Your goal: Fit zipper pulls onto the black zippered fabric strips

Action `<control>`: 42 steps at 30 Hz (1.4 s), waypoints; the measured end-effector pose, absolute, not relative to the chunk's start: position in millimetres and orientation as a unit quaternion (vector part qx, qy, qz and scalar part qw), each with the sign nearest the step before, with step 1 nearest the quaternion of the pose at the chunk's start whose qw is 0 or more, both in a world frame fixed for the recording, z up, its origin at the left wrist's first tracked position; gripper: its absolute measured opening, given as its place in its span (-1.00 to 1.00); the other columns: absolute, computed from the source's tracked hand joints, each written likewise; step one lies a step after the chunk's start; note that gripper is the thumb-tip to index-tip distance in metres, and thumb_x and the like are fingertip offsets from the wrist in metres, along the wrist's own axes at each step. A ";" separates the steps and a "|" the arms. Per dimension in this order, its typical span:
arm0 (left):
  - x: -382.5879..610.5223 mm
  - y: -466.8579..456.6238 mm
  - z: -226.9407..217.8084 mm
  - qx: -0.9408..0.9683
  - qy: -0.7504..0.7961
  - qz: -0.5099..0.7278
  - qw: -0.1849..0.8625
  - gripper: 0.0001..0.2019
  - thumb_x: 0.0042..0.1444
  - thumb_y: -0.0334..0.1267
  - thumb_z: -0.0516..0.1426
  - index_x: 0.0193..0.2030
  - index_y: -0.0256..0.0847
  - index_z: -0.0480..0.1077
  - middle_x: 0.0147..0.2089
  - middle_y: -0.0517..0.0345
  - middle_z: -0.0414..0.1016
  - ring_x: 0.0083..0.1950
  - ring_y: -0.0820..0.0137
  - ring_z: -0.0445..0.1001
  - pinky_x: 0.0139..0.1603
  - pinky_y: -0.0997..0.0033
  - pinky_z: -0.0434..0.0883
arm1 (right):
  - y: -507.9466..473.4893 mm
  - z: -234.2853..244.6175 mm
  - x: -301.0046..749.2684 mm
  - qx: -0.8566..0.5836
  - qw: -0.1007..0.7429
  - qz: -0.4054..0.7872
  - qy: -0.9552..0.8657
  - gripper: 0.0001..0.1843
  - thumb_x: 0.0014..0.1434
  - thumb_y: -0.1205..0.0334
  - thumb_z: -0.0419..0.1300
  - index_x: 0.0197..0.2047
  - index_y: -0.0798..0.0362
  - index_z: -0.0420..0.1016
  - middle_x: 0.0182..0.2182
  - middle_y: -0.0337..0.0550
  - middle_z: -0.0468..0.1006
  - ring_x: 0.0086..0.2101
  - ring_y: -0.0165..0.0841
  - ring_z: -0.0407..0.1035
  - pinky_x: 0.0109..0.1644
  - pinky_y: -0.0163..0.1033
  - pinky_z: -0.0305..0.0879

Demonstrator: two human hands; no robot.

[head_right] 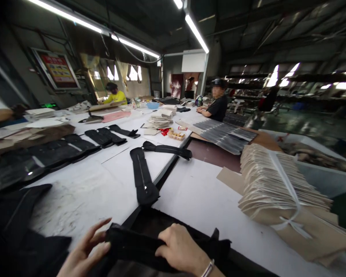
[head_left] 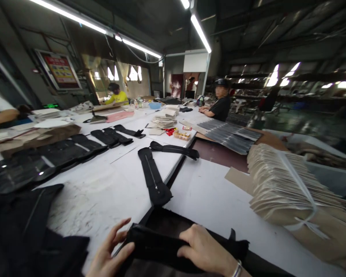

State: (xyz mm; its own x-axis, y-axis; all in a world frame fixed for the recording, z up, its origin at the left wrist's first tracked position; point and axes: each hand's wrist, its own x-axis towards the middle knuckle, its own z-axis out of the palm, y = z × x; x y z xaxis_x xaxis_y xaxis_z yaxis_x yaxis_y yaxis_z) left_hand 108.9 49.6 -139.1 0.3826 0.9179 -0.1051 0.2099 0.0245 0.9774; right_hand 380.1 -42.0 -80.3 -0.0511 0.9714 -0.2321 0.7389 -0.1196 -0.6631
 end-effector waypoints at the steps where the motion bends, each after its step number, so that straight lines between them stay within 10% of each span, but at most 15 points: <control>1: 113.7 47.4 -135.9 0.639 0.456 0.325 0.528 -0.40 0.00 -0.01 0.31 0.18 -0.05 0.32 0.00 0.02 0.63 0.08 0.05 0.54 0.07 0.13 0.50 | -41.8 -84.4 379.3 -0.671 0.146 0.319 -0.654 -0.72 0.03 0.33 0.31 -0.64 0.11 0.38 -0.66 -0.33 0.33 -0.51 -0.44 0.31 -0.40 -0.38 0.11; 14: 121.4 42.9 -106.5 0.782 0.415 0.260 0.384 -0.93 0.09 -0.33 0.23 -0.27 -0.14 0.43 0.11 0.03 0.50 0.01 0.22 0.52 0.07 0.25 0.38 | -33.0 -88.6 366.4 -0.626 0.068 0.325 -0.706 -0.73 0.19 0.31 0.15 -0.54 0.07 0.48 -0.54 -0.19 0.54 -0.46 -0.35 0.41 -0.37 -0.34 0.15; 25: 117.0 26.6 -106.9 0.763 0.401 0.275 0.425 -0.97 0.16 -0.34 0.17 -0.31 -0.16 0.42 0.06 0.04 0.52 0.00 0.27 0.50 0.05 0.33 0.37 | -32.9 -89.9 361.9 -0.586 0.088 0.388 -0.706 -0.78 0.11 0.33 0.21 -0.56 0.08 0.49 -0.58 -0.22 0.50 -0.50 -0.37 0.35 -0.42 -0.34 0.10; 33: 106.1 -0.1 -101.3 0.734 0.446 0.290 0.422 -0.93 0.12 -0.40 0.17 -0.33 -0.16 0.39 0.02 0.06 0.58 0.00 0.26 0.51 0.05 0.31 0.37 | -28.4 -96.5 332.7 -0.490 0.177 0.467 -0.715 -0.80 0.25 0.19 0.15 -0.21 0.06 0.59 -0.38 -0.23 0.61 -0.35 -0.34 0.44 -0.29 -0.33 0.19; 42: 92.4 -27.1 -97.9 0.688 0.488 0.352 0.406 -0.95 0.07 -0.38 0.23 -0.36 -0.19 0.44 0.08 -0.03 0.59 0.07 0.22 0.53 0.09 0.29 0.39 | -22.1 -121.1 303.1 -0.435 0.216 0.438 -0.756 -0.53 0.30 -0.03 0.01 -0.43 0.07 0.55 -0.55 -0.18 0.53 -0.48 -0.31 0.40 -0.40 -0.28 0.25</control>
State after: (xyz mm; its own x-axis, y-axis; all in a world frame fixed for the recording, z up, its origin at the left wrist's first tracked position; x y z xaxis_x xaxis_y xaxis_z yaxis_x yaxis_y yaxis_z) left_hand 92.4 -27.1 -97.9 0.2762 0.9571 0.0873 0.3849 -0.1934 0.9025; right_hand 303.1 -22.1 -121.1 -0.5281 0.8475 -0.0540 0.4678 0.2373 -0.8514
